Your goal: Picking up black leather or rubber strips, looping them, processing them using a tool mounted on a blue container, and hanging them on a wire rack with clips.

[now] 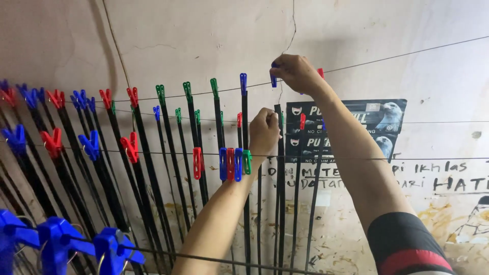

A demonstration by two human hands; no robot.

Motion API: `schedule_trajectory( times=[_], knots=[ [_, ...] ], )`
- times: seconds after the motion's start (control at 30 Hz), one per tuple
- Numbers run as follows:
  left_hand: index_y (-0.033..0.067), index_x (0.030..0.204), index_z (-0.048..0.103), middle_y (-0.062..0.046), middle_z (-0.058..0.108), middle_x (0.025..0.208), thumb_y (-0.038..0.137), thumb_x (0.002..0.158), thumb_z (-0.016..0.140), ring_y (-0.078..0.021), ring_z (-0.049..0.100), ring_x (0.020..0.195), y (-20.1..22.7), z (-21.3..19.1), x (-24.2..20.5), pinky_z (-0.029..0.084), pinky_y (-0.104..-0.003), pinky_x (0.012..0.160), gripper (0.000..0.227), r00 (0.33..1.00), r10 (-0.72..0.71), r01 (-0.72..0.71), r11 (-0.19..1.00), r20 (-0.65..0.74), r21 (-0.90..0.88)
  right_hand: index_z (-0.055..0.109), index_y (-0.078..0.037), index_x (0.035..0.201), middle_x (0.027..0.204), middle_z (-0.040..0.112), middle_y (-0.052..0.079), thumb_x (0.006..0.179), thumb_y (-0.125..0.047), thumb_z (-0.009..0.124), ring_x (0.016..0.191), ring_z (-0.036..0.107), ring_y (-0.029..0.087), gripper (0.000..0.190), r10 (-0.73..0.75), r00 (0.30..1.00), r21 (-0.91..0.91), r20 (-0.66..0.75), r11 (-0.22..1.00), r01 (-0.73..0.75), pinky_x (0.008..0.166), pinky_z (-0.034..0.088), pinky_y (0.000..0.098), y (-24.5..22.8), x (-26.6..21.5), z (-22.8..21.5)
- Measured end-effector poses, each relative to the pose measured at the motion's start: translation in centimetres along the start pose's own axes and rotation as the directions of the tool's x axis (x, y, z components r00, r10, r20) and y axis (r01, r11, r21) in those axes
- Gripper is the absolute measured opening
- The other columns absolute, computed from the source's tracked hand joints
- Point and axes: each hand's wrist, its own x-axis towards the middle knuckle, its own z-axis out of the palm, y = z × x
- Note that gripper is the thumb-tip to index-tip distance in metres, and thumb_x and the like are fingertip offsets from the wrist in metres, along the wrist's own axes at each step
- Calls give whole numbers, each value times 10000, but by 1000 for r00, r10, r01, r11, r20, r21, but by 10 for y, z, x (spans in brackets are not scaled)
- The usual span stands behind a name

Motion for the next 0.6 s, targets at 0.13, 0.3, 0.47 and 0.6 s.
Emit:
schedule_trajectory(
  times=[0.13,0.3,0.47,0.6],
  knots=[
    [-13,1086,652,-135,699,714,152,1028,488,-189,724,560,10,3,11,590,-258,533,239,999,-44,43,998,16,51,732,-150,1125,951,766,92,1028,-295,720,975,745,294,175,40,999,34,-26,999,-39,842,555,447,-3,5,2],
    [10,1158,642,-117,716,786,168,1042,476,-191,751,604,3,9,30,614,-252,525,256,997,-79,82,983,-21,167,769,-150,1066,903,773,68,1022,-205,678,986,745,289,116,161,986,93,-37,983,-157,913,540,479,-21,2,-1],
    [-4,1165,635,-136,713,850,161,1051,469,-218,762,677,20,3,30,642,-267,561,260,997,-80,80,980,-5,183,766,-149,1072,913,771,75,1022,-213,672,1028,736,301,125,187,982,114,-12,976,-185,927,532,514,-28,-1,-3],
    [-15,1186,621,-158,709,896,136,1065,465,-236,768,718,28,1,28,651,-282,593,248,996,-92,92,983,-4,157,766,-109,1085,944,774,121,1033,-171,656,1067,725,329,137,177,984,93,10,980,-177,948,527,529,-43,-8,-10]
  ],
)
